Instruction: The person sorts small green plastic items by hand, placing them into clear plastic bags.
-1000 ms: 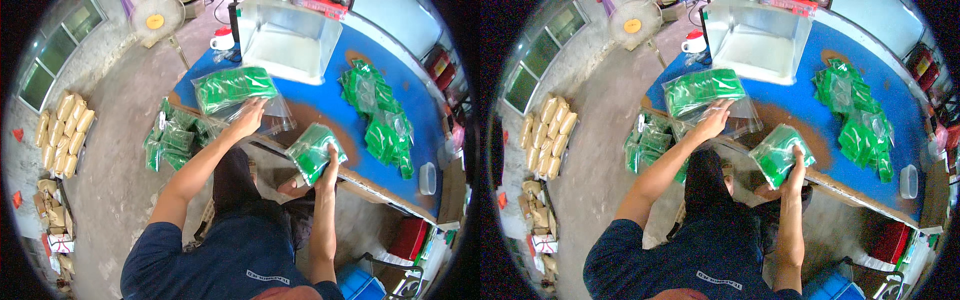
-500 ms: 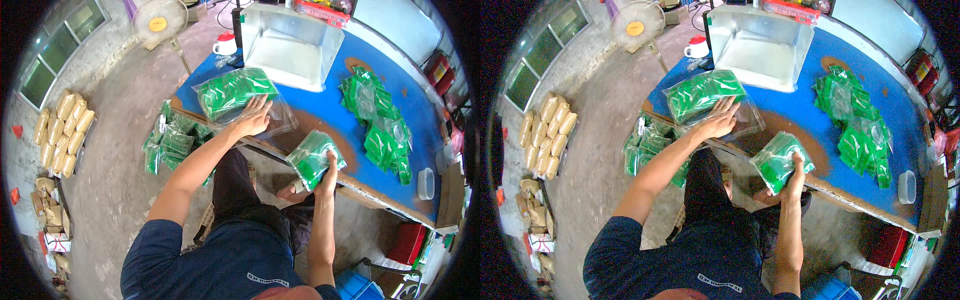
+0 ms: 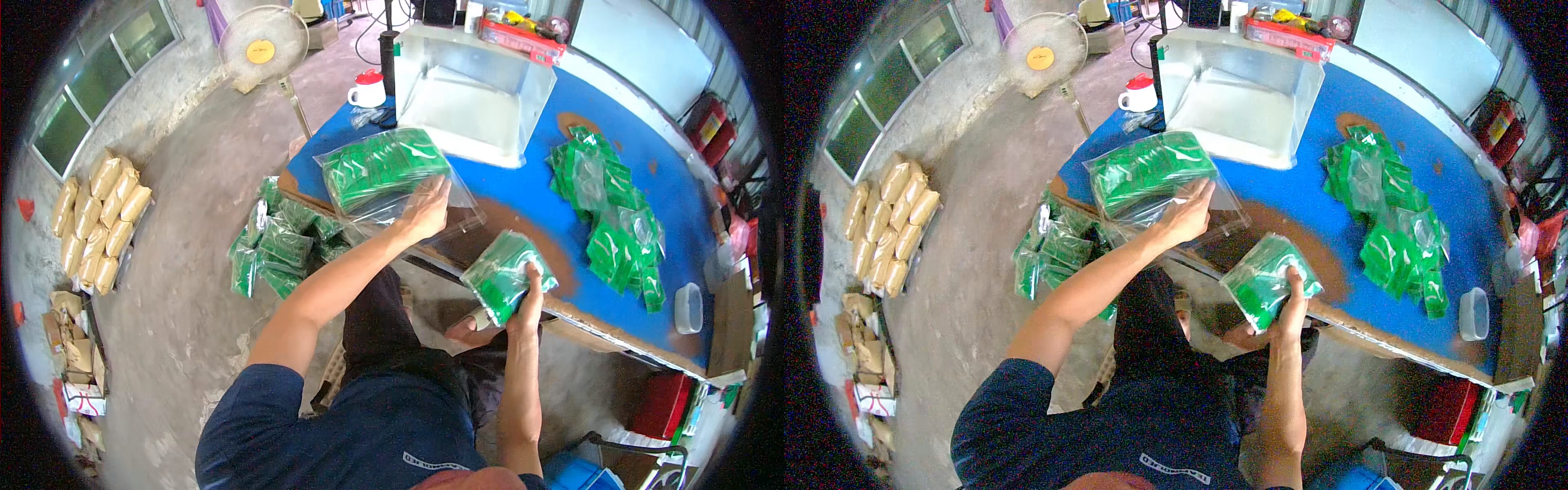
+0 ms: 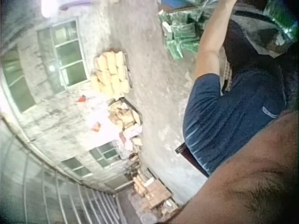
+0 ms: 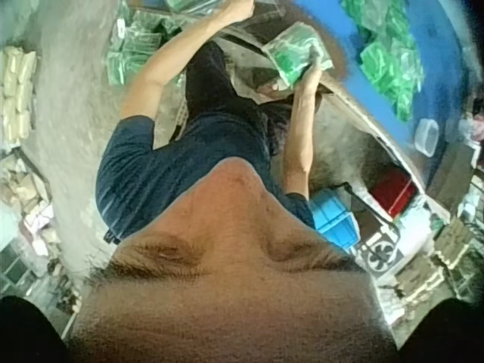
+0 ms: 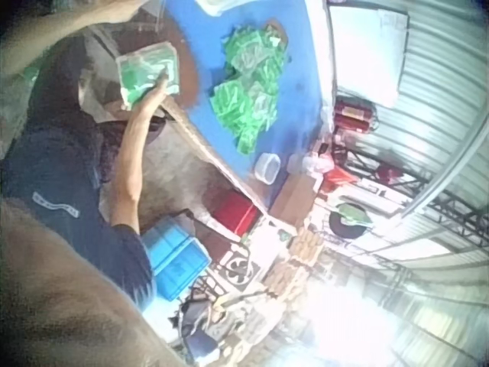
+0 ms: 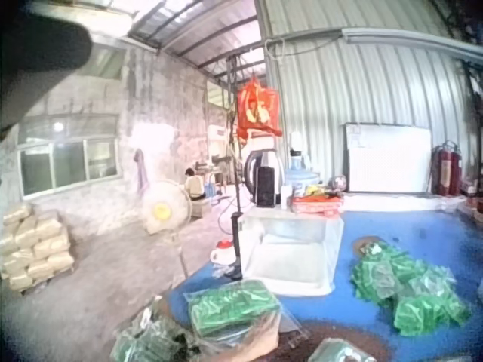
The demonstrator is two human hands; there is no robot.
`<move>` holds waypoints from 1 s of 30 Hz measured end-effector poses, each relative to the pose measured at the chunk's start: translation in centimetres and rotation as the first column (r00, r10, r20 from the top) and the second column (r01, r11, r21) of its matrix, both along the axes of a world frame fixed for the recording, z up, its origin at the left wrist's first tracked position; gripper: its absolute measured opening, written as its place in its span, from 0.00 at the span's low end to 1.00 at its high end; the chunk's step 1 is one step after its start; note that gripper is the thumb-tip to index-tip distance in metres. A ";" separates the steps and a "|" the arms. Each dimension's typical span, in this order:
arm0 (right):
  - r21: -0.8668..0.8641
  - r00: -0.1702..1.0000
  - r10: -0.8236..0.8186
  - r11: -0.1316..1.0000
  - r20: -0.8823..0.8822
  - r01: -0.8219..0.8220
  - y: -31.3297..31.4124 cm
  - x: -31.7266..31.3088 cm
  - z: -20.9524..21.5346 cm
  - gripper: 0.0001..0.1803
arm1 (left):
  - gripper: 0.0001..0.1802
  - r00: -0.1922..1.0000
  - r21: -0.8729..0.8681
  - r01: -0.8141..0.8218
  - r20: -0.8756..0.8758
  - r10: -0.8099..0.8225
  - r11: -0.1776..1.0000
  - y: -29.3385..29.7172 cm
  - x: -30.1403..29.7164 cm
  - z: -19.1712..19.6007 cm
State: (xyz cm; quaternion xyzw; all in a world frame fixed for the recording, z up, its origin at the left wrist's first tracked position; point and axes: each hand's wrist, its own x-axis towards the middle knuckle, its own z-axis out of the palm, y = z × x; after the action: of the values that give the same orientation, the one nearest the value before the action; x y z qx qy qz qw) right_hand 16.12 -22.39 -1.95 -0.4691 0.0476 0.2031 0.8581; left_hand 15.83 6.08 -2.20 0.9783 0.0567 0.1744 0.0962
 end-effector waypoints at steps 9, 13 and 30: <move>0.012 1.000 0.014 1.000 0.019 -0.014 0.0 -0.1 0.0 0.26 | 0.36 0.991 -0.051 0.002 -0.135 -0.009 0.999 0.6 1.7 -0.5; -0.007 0.999 0.025 1.000 0.037 -0.025 -0.1 0.3 -0.8 0.26 | 0.37 0.975 -0.213 -0.190 -0.152 0.160 0.958 -1.2 -0.9 -1.0; -0.002 0.999 0.018 1.000 0.027 -0.018 -0.1 -0.6 -0.5 0.25 | 0.29 0.977 0.001 0.068 0.203 -0.067 0.998 -0.6 -4.9 0.3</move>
State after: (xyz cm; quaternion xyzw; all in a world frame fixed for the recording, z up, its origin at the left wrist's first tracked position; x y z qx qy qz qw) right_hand 15.55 -22.51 -2.40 -0.4731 0.0321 0.2044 0.8564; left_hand 10.88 5.46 -1.93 0.9565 0.0138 0.2698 0.1101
